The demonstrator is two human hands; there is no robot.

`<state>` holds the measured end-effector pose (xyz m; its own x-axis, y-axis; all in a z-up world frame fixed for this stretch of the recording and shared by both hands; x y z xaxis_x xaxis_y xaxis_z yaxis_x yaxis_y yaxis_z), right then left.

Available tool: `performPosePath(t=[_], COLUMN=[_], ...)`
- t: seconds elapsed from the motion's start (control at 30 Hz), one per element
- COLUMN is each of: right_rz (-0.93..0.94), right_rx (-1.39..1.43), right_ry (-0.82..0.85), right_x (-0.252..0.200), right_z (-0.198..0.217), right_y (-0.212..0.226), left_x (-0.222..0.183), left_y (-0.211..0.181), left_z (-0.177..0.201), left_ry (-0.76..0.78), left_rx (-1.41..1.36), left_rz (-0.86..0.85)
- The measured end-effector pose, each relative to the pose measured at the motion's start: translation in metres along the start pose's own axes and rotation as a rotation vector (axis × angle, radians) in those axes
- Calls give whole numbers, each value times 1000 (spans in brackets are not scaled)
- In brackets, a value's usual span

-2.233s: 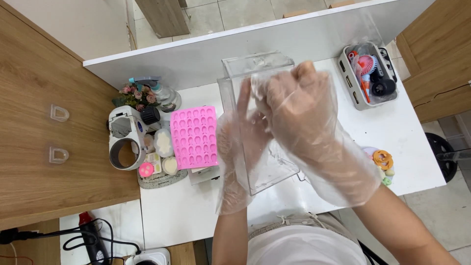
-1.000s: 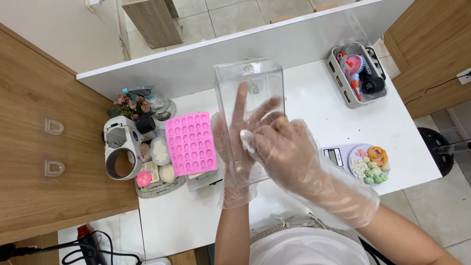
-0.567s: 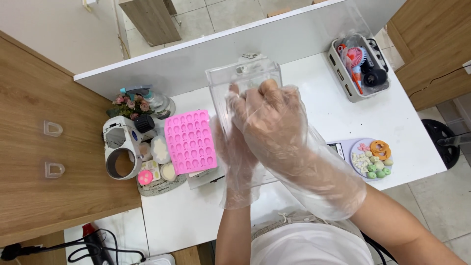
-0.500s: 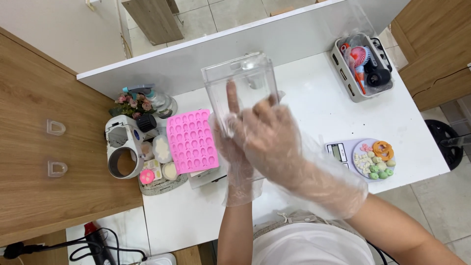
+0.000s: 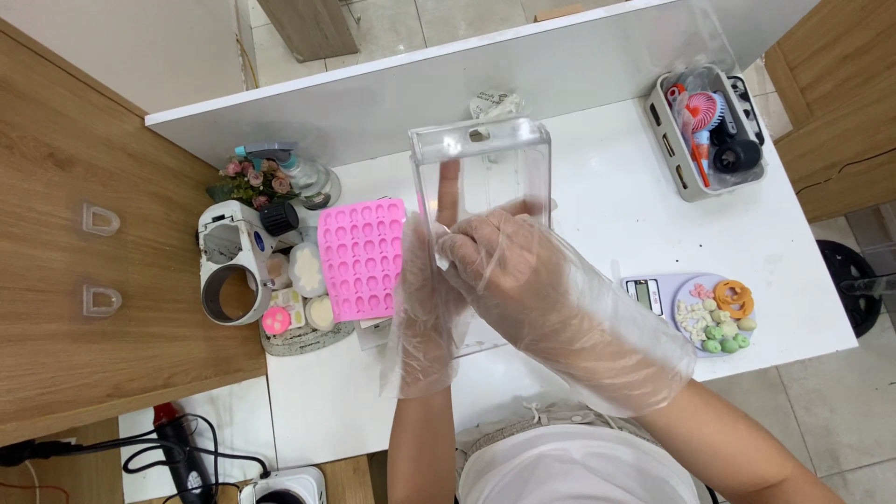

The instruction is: Cleaning a plastic container with a tissue and organizing various tools and candle-making supplies on a workbench.

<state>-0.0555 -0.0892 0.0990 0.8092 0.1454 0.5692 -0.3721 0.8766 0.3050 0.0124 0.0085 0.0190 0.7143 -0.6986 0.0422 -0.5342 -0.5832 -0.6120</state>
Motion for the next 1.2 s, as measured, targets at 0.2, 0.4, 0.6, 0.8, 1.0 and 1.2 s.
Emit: performPosePath(t=[0.2, 0.4, 0.6, 0.8, 1.0, 1.2], right_rz=[-36, 93, 44, 36, 100, 28], right_rx=[42, 82, -52, 38, -21, -54], right_ry=[160, 75, -123, -2, 108, -16], right_x=[-29, -33, -2, -33, -34, -32], right_z=[-33, -20, 12, -12, 13, 35], right_y=[7, -1, -14, -10, -25, -69], left_x=[10, 18, 29, 24, 31, 40], left_y=[11, 12, 7, -1, -5, -18], left_z=[7, 15, 1, -1, -5, 0], left_ry=[130, 240, 178, 99, 53, 150], left_rx=[-104, -54, 284, 76, 194, 484], left_rz=[-13, 52, -194, 81, 240, 313])
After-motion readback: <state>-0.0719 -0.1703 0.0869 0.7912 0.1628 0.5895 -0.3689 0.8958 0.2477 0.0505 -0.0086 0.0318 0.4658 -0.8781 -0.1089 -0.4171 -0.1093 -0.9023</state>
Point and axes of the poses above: each hand's wrist, its own x-axis towards the middle knuckle, its own z-axis out of the back of the hand, y = z × x, the point moved 2 cm from there along x, towards the middle knuckle, and after that the axes turned 4 degrees about x, right-handed, at the moved point
